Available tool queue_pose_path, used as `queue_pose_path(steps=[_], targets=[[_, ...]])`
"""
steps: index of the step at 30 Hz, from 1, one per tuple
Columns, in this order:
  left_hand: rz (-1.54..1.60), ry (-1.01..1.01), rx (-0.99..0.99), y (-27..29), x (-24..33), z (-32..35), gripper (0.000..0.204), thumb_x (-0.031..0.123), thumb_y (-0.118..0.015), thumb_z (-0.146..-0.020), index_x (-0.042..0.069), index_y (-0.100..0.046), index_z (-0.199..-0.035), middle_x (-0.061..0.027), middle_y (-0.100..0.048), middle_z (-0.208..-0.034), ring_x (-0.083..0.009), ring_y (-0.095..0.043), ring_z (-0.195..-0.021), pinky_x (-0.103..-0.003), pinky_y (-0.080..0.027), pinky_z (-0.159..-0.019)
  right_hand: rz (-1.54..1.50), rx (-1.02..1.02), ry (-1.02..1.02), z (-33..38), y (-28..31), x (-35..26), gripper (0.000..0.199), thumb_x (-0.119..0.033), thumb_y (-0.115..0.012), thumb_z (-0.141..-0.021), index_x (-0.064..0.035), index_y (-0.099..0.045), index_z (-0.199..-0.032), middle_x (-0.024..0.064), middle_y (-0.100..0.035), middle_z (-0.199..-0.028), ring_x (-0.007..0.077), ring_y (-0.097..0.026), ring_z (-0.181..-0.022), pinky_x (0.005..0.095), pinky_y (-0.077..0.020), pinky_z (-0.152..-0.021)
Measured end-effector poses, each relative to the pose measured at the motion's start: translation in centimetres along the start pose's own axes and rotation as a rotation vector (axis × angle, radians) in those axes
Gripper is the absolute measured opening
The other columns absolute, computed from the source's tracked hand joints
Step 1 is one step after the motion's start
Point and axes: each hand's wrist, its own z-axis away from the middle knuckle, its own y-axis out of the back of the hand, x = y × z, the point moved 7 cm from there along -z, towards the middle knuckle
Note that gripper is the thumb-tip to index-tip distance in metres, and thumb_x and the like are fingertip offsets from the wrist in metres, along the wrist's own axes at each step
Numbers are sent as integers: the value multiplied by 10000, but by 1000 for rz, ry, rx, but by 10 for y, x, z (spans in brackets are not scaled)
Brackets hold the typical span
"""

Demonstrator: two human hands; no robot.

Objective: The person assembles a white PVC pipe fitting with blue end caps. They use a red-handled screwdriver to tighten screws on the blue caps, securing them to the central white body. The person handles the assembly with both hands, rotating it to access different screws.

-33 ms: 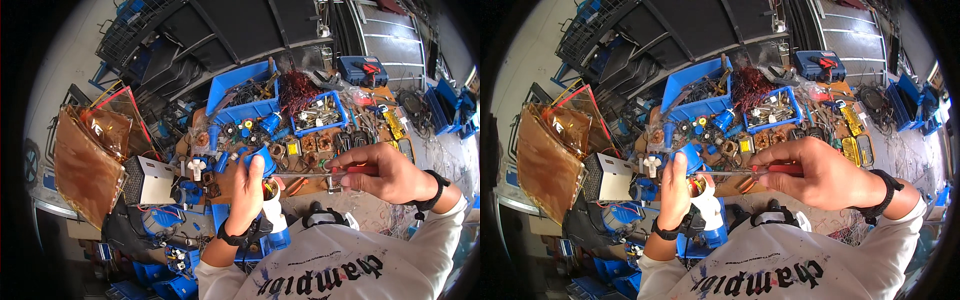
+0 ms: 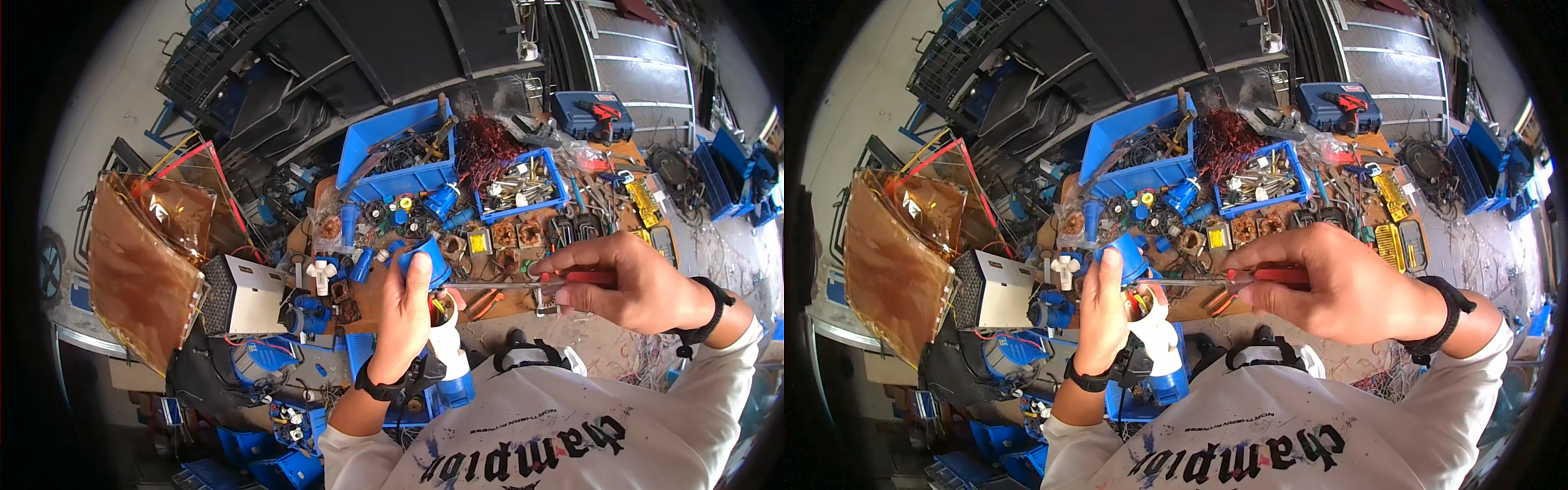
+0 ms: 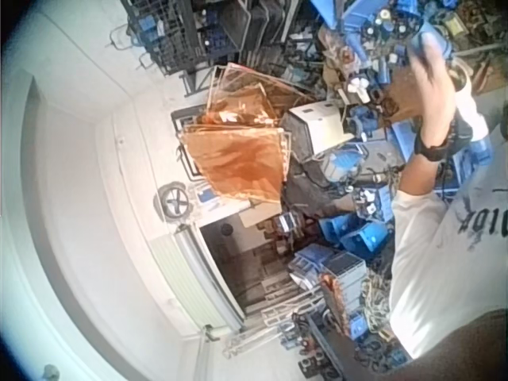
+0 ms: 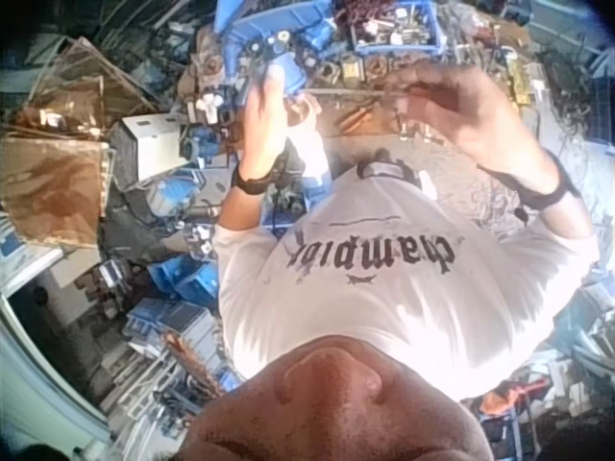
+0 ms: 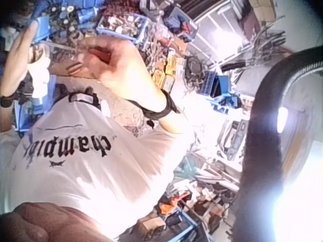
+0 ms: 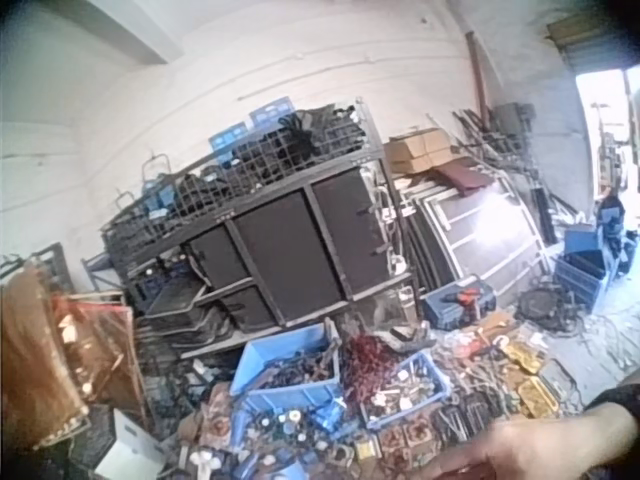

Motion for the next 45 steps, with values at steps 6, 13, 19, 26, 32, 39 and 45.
queue_pose_path(steps=[6,13,19,26,32,39,45], targets=[[-13,-21,35,1,1,-2,430,451,-434,-1001,27,-489,-1049,-102,-565,-727,-215,-625,-568,-308,-532,-478,837,148,632,9,-14,-37,393,-75,-692,-674,-85,-662,-1066,20,-575,-781,182,-622,-657,330,-526,-522],[-12,-35,43,0,4,-2,437,459,-441,-997,28,-484,-1062,-104,-568,-764,-212,-628,-590,-296,-522,-492,860,203,552,9,-10,-34,316,-196,-712,-745,-43,-647,-1014,57,-567,-783,223,-612,-631,321,-516,-522],[18,-20,-32,-4,2,-2,436,421,-486,-990,47,-415,-1201,-44,-538,-858,-184,-637,-595,-245,-476,-479,770,113,408,6,-3,-28,246,-182,-709,-796,-11,-636,-958,99,-583,-805,307,-604,-663,410,-491,-561],[10,-18,-48,-7,-1,-7,442,410,-478,-996,35,-415,-1220,-47,-547,-870,-180,-635,-599,-249,-480,-483,972,303,594,13,-3,-39,196,-124,-703,-729,-29,-633,-885,50,-502,-793,217,-568,-719,329,-493,-521],[0,-6,-27,-11,-2,-8,430,438,-449,-1000,36,-462,-1152,-70,-544,-764,-198,-627,-597,-280,-507,-480,1139,332,722,16,-4,-45,301,-117,-669,-716,-78,-647,-1013,15,-480,-813,165,-550,-719,262,-472,-460],[4,2,-44,-7,-1,-6,431,418,-471,-997,52,-417,-1218,-48,-533,-872,-183,-636,-597,-248,-481,-485,832,109,392,8,2,-38,300,-170,-713,-793,-56,-629,-1057,107,-587,-767,270,-644,-623,361,-512,-543],[27,6,-32,-5,-3,-4,401,400,-469,-1001,61,-422,-1210,-46,-528,-872,-186,-633,-593,-251,-483,-481,483,106,406,3,6,-30,227,-85,-671,-818,-16,-667,-1034,131,-608,-734,289,-636,-642,364,-520,-584]])
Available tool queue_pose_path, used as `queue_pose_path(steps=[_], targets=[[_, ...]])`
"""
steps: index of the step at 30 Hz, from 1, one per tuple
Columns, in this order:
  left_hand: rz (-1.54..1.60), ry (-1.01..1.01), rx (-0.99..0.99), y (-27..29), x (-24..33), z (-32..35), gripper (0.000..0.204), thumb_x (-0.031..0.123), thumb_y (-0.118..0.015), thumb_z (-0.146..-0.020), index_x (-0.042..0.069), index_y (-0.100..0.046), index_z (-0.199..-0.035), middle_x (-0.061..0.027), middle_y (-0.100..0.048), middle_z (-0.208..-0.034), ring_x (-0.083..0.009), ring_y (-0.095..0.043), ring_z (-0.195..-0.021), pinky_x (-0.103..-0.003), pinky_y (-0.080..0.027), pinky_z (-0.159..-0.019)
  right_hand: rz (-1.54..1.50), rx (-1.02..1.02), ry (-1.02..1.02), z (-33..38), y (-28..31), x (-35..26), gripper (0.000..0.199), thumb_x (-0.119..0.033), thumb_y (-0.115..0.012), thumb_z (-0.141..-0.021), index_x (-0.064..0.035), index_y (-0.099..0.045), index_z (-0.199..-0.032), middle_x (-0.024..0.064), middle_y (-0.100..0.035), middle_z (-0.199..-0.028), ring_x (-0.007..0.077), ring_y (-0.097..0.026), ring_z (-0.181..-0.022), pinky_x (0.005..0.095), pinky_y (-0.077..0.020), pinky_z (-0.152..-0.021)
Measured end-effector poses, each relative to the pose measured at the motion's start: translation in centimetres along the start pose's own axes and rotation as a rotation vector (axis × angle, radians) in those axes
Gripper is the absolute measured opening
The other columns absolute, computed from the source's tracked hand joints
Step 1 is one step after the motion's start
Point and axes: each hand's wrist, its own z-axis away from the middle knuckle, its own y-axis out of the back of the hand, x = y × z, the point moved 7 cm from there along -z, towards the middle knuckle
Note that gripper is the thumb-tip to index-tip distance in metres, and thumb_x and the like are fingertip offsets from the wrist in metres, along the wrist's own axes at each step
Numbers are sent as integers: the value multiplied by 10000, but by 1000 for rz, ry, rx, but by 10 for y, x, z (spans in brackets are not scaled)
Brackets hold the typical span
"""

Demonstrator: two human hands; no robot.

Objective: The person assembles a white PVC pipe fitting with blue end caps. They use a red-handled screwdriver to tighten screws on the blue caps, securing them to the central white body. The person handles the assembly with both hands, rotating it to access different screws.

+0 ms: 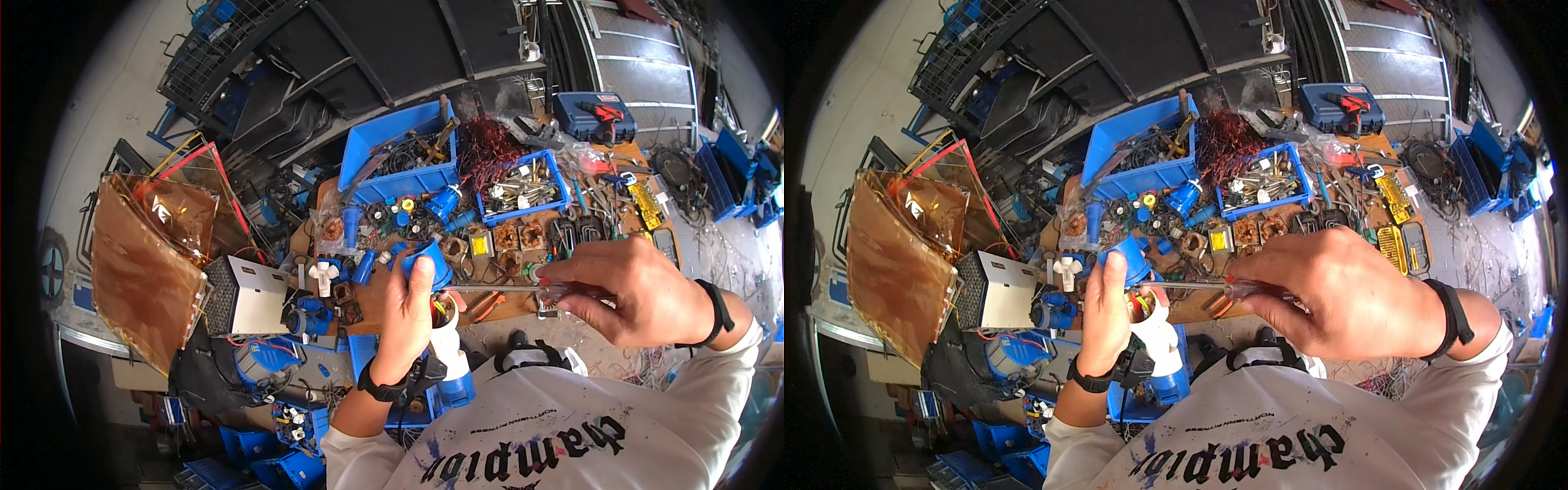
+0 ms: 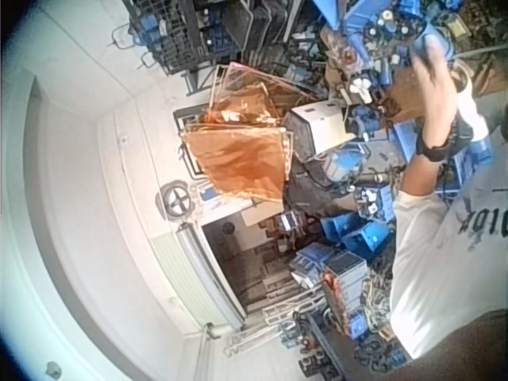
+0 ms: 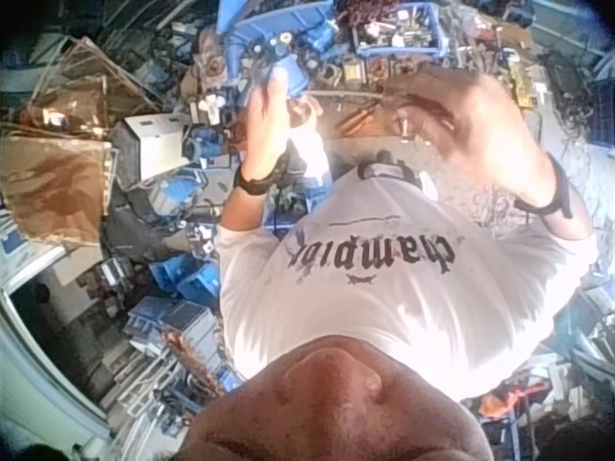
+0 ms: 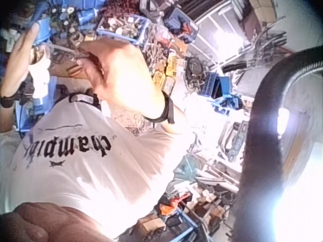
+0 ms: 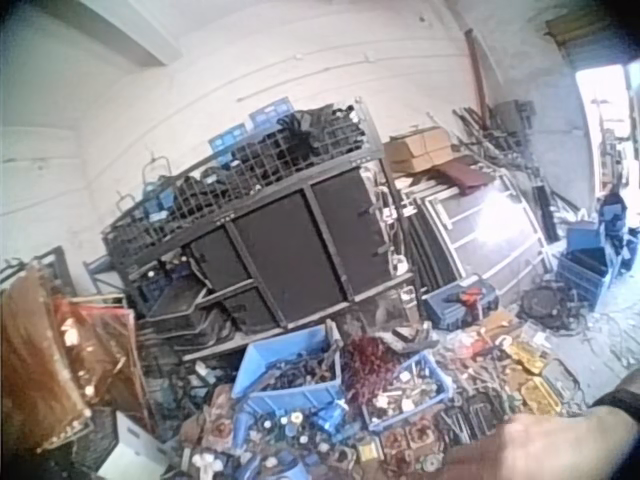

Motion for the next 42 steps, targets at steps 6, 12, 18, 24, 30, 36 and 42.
queue_pose_path(steps=[6,12,18,24,30,36,42], targets=[[-49,-69,61,6,3,-4,440,469,-461,-986,38,-479,-1068,-109,-566,-729,-218,-629,-576,-302,-524,-465,44,56,40,-2,0,8,271,-77,-716,-753,-29,-681,-1017,89,-603,-782,242,-634,-686,346,-516,-579],[31,37,71,8,-6,-3,446,476,-456,-986,38,-484,-1066,-101,-553,-715,-220,-629,-576,-298,-523,-464,507,48,376,2,-6,-22,359,-72,-737,-713,-52,-681,-1067,75,-559,-832,221,-577,-658,340,-480,-560],[52,-6,5,3,4,-3,399,423,-468,-997,46,-447,-1127,-36,-529,-843,-193,-637,-583,-253,-483,-482,389,39,47,-3,0,0,294,-170,-680,-806,-16,-628,-1050,95,-566,-821,289,-596,-708,377,-508,-623],[-1,-12,2,0,1,-5,407,410,-472,-999,40,-444,-1165,-33,-528,-833,-187,-638,-579,-243,-466,-470,231,-29,-12,0,1,7,221,-162,-687,-821,-13,-654,-981,114,-571,-828,308,-603,-709,387,-499,-603],[-82,-63,30,-4,4,-8,459,469,-457,-987,32,-464,-1128,-105,-564,-789,-229,-623,-588,-310,-529,-476,406,140,154,2,6,-3,244,-100,-726,-750,-54,-677,-984,65,-532,-814,228,-566,-646,329,-467,-518],[10,20,17,-1,-4,-8,453,475,-451,-988,37,-467,-1100,-103,-553,-731,-230,-627,-585,-311,-527,-468,546,194,259,5,4,-14,263,-103,-734,-739,-90,-674,-995,60,-510,-842,200,-535,-649,308,-459,-524],[-10,-18,14,-6,6,-7,445,474,-444,-990,37,-473,-1069,-100,-544,-709,-232,-629,-586,-311,-528,-468,441,162,109,1,6,-5,267,-149,-726,-743,-38,-648,-973,70,-573,-858,245,-597,-723,339,-520,-624]])
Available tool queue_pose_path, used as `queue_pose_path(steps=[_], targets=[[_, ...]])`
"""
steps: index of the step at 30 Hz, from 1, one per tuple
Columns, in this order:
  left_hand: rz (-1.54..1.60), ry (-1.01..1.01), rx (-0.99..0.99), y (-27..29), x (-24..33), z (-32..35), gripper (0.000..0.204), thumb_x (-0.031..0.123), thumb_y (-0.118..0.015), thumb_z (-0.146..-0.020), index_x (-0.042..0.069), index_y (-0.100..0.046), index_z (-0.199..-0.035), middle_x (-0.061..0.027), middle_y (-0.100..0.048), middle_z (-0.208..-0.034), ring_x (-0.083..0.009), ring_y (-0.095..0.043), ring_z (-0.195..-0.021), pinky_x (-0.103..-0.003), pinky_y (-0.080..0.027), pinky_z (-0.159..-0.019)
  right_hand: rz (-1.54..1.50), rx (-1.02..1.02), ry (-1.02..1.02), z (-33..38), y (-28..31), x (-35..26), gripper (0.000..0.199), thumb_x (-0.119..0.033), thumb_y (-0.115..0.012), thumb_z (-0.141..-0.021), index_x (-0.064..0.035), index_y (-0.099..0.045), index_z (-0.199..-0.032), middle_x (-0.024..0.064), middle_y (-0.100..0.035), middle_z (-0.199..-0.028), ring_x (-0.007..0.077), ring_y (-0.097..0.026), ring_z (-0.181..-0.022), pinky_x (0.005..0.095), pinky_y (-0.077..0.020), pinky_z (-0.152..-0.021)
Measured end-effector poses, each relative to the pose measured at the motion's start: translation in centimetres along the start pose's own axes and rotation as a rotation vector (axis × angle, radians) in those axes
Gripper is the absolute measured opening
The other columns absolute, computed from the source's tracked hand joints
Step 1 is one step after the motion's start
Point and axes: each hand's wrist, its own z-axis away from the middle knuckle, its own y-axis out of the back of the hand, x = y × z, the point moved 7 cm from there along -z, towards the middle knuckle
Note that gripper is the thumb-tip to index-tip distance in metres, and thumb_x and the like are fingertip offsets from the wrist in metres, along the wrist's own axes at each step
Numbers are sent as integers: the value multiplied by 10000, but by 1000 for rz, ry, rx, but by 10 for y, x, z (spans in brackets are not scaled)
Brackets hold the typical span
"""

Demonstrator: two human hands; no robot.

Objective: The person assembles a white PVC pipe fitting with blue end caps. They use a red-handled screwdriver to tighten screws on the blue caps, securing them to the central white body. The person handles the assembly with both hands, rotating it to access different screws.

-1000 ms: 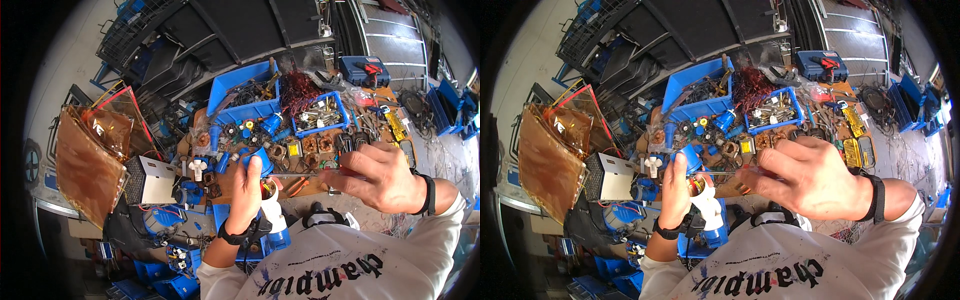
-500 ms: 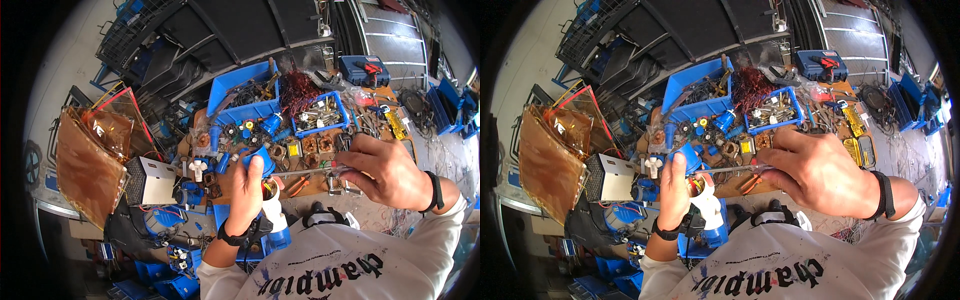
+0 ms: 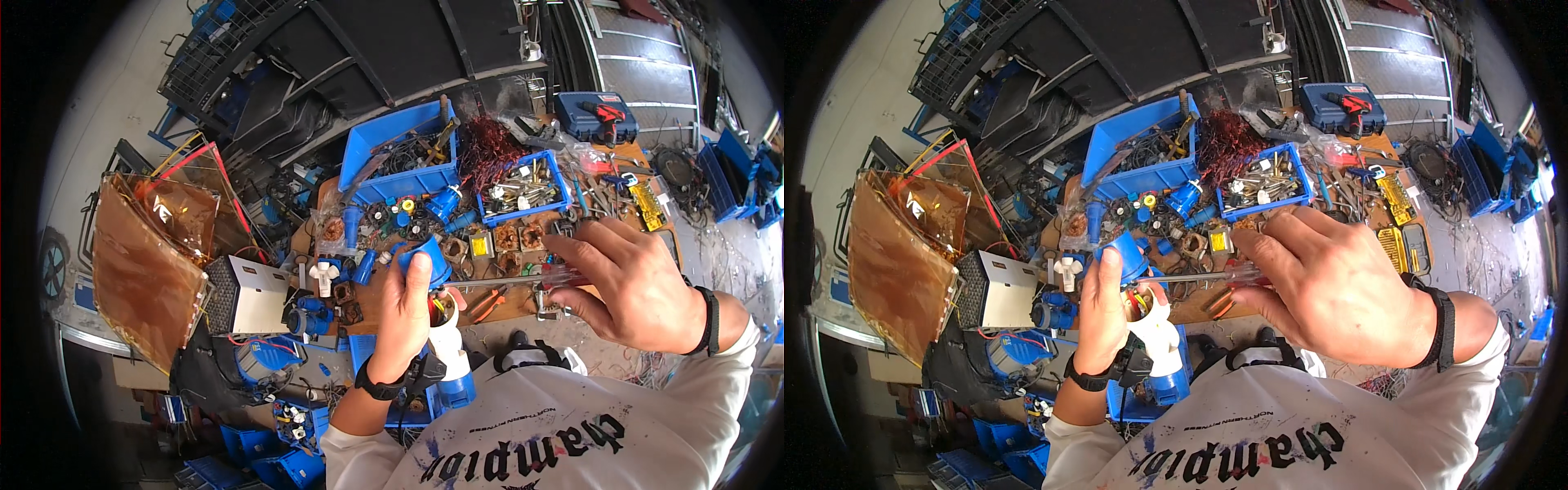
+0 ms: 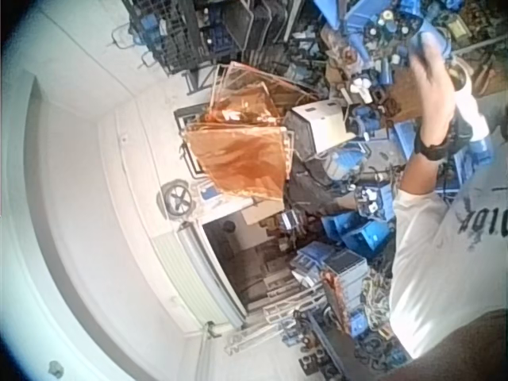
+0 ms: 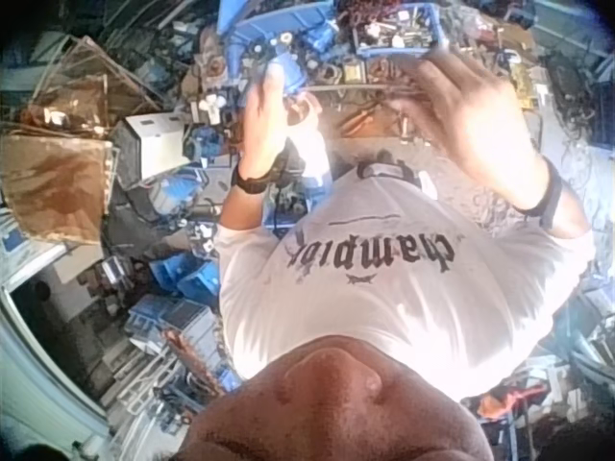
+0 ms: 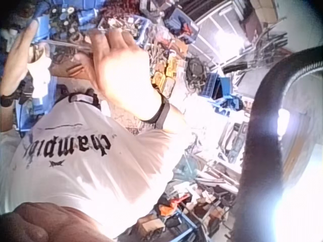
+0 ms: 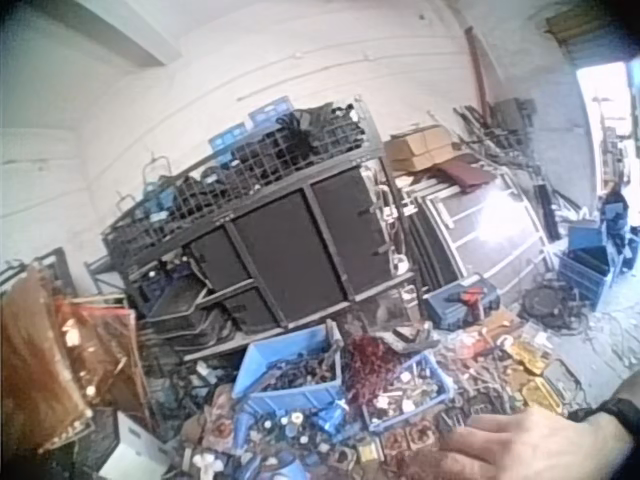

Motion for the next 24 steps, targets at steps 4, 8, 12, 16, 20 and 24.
queue_pose_path(steps=[4,8,12,16,20,24], targets=[[-37,-23,5,1,0,1,446,477,-444,-990,37,-478,-1058,-99,-541,-708,-231,-628,-585,-307,-527,-469,-39,-113,9,-1,0,3,289,-164,-741,-743,-40,-646,-987,55,-569,-802,247,-599,-716,348,-516,-618],[-35,-17,0,-1,1,-1,458,485,-441,-988,33,-477,-1048,-98,-541,-707,-230,-628,-584,-307,-525,-467,-11,-14,63,4,-2,2,276,-149,-709,-734,-62,-647,-988,34,-549,-788,201,-590,-699,316,-505,-549],[-58,30,-3,-3,-1,1,470,496,-439,-986,30,-476,-1037,-98,-544,-714,-229,-627,-582,-310,-523,-465,245,54,230,4,5,-15,283,-138,-661,-709,-96,-646,-988,10,-528,-802,144,-581,-699,279,-490,-501],[-13,2,22,1,-3,3,473,496,-438,-985,29,-479,-1039,-105,-558,-737,-228,-628,-582,-313,-531,-484,174,-31,198,5,-6,-10,320,-122,-700,-704,-70,-639,-1014,36,-544,-833,165,-576,-675,304,-475,-487],[-58,-27,0,-3,5,1,472,486,-441,-987,21,-479,-1060,-115,-572,-766,-232,-630,-585,-317,-540,-506,-27,-54,59,5,-6,-5,263,-121,-707,-711,-32,-627,-946,62,-540,-834,215,-578,-706,318,-500,-539],[5,11,-22,-7,2,4,437,433,-479,-988,47,-438,-1190,-60,-552,-914,-194,-642,-593,-253,-512,-496,-62,-85,62,3,-4,-3,240,-77,-707,-730,-3,-627,-944,93,-545,-833,267,-580,-737,356,-506,-600]])
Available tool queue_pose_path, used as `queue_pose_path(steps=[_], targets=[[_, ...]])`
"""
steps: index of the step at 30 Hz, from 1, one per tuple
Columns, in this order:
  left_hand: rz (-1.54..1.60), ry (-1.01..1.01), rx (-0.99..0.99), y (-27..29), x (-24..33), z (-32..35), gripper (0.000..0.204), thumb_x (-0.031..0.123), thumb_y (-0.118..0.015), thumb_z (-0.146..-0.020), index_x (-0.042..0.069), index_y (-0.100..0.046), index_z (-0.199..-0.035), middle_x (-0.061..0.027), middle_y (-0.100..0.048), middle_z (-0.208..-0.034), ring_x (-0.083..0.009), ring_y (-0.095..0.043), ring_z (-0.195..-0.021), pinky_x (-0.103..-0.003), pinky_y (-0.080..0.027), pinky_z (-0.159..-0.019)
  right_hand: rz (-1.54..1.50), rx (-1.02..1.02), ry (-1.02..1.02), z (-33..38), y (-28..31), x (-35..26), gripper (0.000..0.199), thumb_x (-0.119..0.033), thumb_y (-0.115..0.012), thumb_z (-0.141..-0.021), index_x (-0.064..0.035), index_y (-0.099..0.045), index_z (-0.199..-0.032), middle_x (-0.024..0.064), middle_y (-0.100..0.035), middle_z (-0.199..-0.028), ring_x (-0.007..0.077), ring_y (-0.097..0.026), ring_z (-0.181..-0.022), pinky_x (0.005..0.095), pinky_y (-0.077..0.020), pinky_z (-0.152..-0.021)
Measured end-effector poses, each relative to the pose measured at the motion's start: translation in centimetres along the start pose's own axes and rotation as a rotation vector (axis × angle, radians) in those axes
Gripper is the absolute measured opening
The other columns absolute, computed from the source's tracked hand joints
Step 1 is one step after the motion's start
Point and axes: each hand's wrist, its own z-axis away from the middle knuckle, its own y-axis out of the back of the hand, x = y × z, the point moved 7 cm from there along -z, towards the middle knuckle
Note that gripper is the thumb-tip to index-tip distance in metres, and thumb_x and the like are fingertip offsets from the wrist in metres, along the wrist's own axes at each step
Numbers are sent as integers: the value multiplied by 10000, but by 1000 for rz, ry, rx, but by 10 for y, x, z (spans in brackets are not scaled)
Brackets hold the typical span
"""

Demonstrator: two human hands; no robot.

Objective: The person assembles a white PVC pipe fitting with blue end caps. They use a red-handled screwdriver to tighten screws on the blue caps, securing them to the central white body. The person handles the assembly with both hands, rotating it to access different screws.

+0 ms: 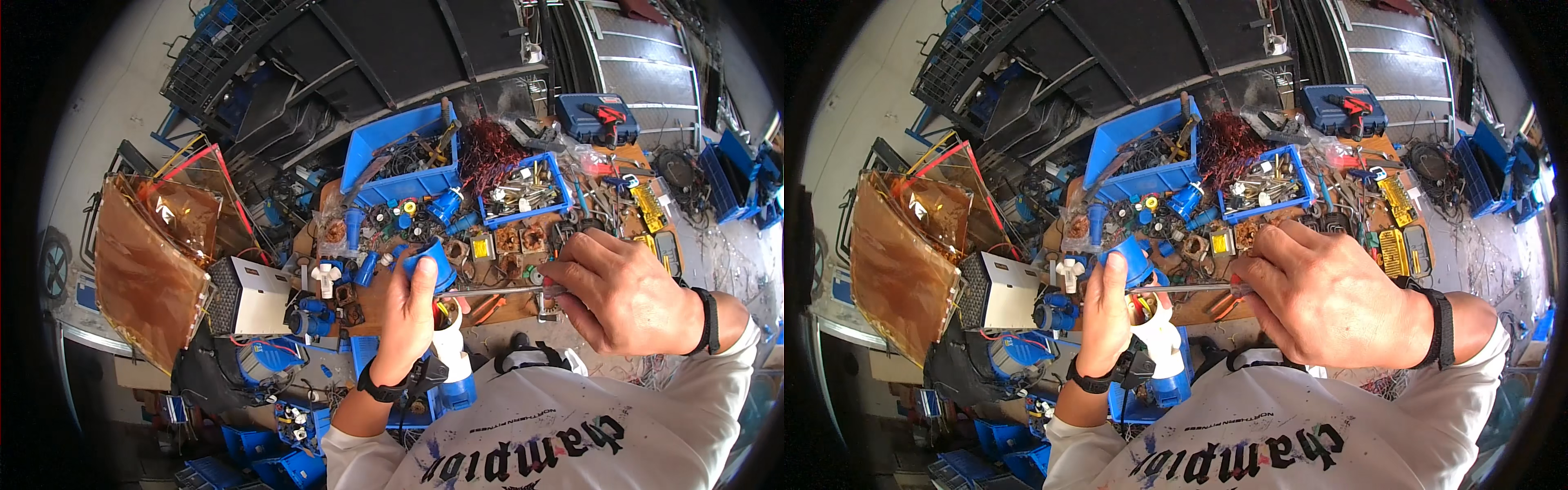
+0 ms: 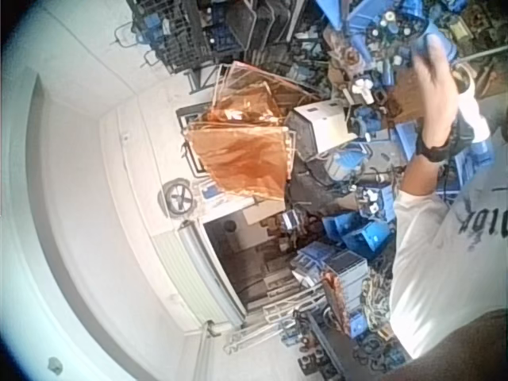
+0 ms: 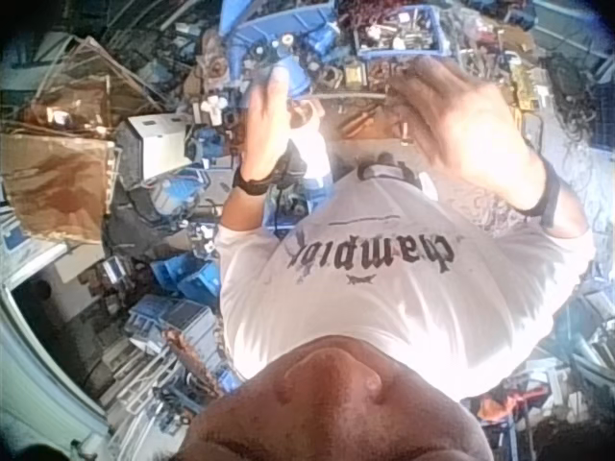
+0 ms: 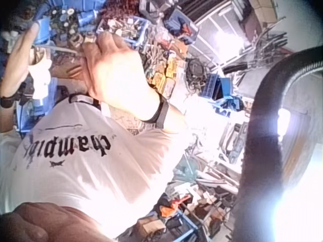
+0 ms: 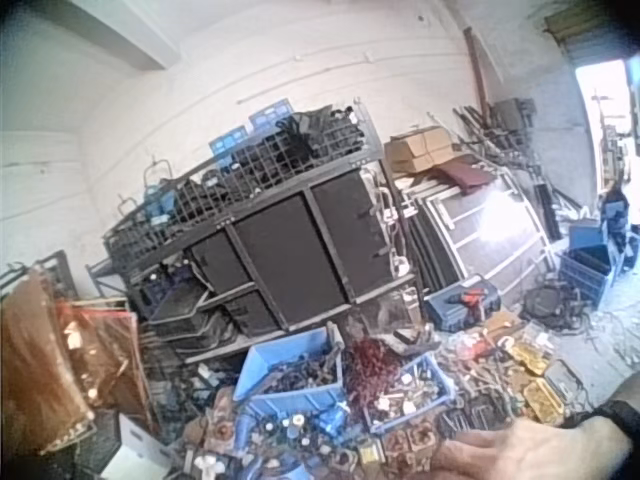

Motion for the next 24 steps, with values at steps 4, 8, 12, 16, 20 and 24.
queue_pose_path(steps=[4,8,12,16,20,24], targets=[[32,-8,2,0,-3,-2,455,435,-485,-985,44,-431,-1213,-70,-557,-933,-192,-644,-601,-256,-519,-501,-49,0,-1,1,4,-1,230,-77,-694,-744,-3,-631,-952,103,-547,-825,276,-581,-739,366,-504,-610],[10,-1,69,8,-4,0,474,480,-453,-984,25,-472,-1119,-86,-549,-812,-217,-632,-606,-307,-536,-510,-29,-55,-49,4,14,-2,236,-106,-692,-770,-14,-637,-980,106,-558,-826,276,-592,-701,374,-506,-598],[-7,-31,-15,9,1,-1,523,529,-428,-977,19,-500,-1069,-80,-525,-718,-237,-625,-608,-334,-537,-500,-45,-61,-117,7,14,4,235,-121,-682,-798,-19,-638,-1005,106,-560,-806,278,-605,-663,378,-503,-581],[19,-12,-1,6,0,0,509,527,-421,-980,28,-503,-1035,-68,-521,-696,-233,-628,-589,-309,-515,-480,-57,-44,-124,7,12,5,234,-125,-677,-806,-21,-639,-1012,103,-561,-796,278,-607,-653,377,-498,-570],[37,-14,23,2,3,0,451,489,-416,-997,44,-487,-984,-55,-529,-685,-219,-632,-557,-272,-484,-457,-61,-46,-106,8,10,5,232,-125,-680,-803,-24,-642,-1009,99,-563,-796,275,-608,-653,377,-495,-562],[81,-7,9,-3,1,2,449,489,-410,-998,47,-487,-992,-56,-520,-694,-220,-629,-556,-273,-484,-452,-76,-31,-105,8,8,5,279,-94,-704,-770,-25,-654,-1036,94,-572,-816,267,-603,-622,365,-480,-537]])
